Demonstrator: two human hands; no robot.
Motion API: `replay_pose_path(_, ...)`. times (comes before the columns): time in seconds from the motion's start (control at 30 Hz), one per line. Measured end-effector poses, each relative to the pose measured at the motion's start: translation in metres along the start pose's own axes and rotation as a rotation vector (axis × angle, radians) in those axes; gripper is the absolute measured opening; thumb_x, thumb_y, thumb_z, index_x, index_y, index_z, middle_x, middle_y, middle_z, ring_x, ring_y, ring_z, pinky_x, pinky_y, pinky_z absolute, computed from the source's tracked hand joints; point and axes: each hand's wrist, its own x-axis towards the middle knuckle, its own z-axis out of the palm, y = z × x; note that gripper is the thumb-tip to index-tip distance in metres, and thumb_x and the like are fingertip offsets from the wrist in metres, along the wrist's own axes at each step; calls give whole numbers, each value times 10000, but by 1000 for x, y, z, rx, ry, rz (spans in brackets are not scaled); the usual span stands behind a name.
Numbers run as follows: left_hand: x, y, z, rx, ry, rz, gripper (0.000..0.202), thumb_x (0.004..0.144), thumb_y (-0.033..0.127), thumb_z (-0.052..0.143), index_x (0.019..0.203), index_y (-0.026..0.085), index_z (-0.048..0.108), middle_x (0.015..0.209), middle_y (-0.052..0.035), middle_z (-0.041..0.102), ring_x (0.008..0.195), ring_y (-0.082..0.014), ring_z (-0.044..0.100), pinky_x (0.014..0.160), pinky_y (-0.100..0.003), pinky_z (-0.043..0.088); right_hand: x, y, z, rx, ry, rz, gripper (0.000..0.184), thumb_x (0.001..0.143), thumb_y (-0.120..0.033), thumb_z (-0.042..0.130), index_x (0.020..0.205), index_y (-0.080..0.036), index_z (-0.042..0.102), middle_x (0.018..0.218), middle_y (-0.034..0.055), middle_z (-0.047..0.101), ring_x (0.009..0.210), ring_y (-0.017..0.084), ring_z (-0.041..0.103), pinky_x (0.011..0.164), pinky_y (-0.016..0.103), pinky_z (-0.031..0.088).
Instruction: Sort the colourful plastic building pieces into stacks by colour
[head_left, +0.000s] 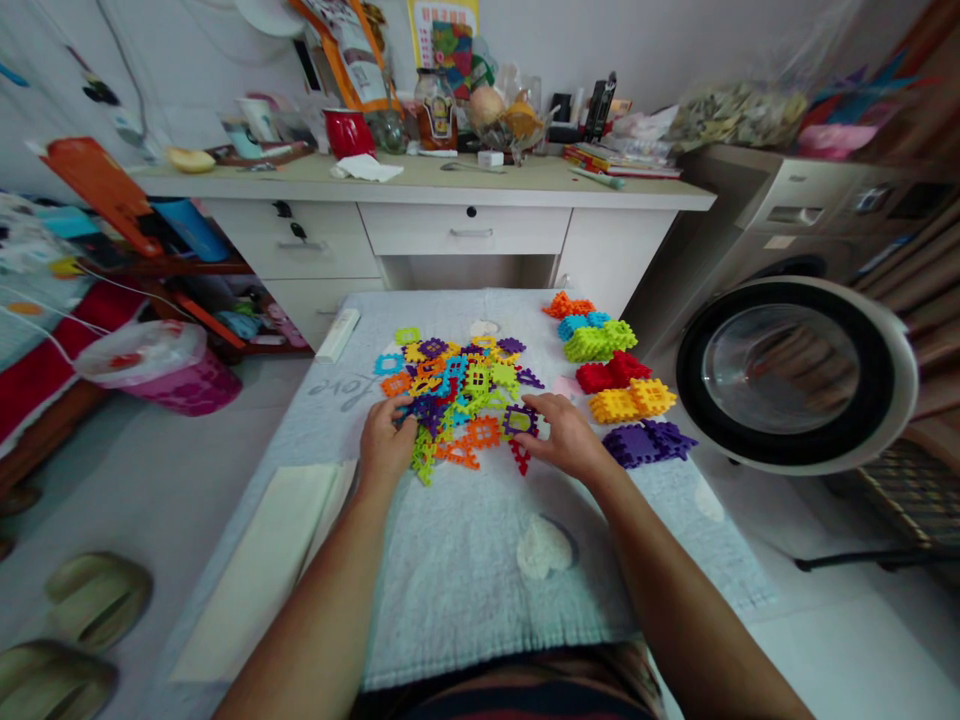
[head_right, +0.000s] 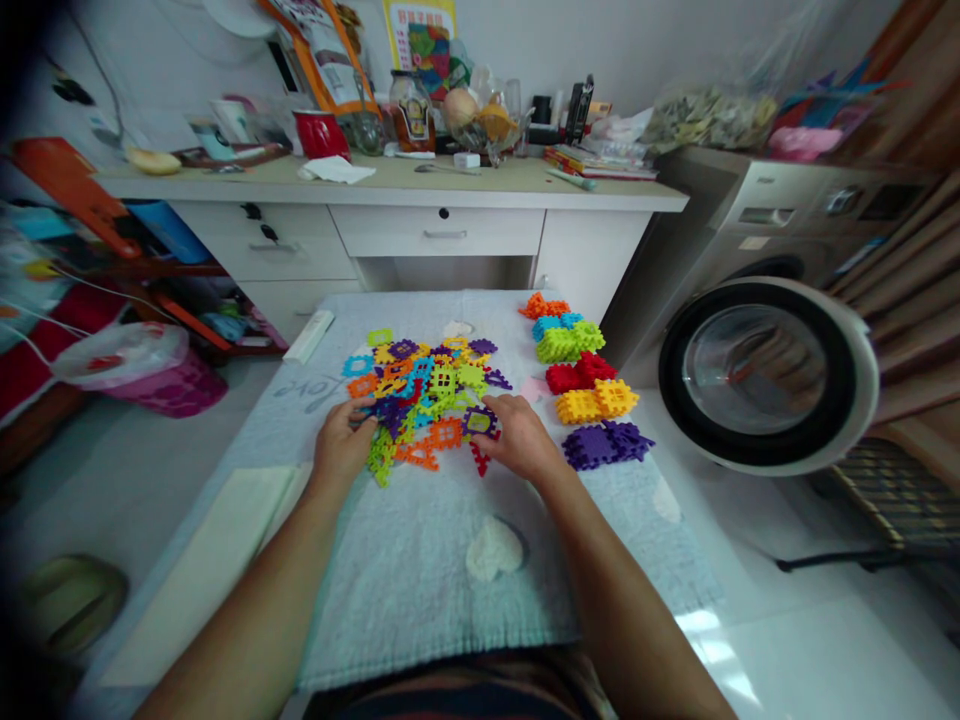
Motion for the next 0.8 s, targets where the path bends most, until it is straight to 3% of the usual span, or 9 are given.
replay_pose_path(0.23,1,-1,-1,13,-2,14,314,760,263,588,1052,209,691,1085,-62,642,893,-192,643,804,-338,528,-33,14,-66,-125,-20,-171,492,827,-275,654,1301,-145,624,1237,170,668,1124,293,637,987,452,507)
replay_pose_path(0.43,1,3,-2,14,-3,1,317,751,248,591,1048,210,692,1042,-53,637,872,-185,639,817,-333,534,-59,50,-117,-306,-123,-211,457,783,-210,643,1239,-204,660,1219,119,697,1148,310,609,1039,507,440)
replay_pose_path(0.6,0,1,-2,5,4,-5,302,748,248,595,1031,210,694,1035,-51,636,849,-178,632,808,-323,539,-76,79,-122,-367,-123,-150,467,775,-224,639,1242,-220,664,1207,108,709,1147,318,599,1026,506,436)
replay_pose_path(0.8,-1,0,-2,-7,3,-21,300,748,254,601,1031,217,695,1022,-42,631,839,-170,628,812,-320,545,-85,90,-116,-374,-108,-120,484,784,-244,632,1267,-215,653,1206,107,710,1153,322,589,1028,512,422)
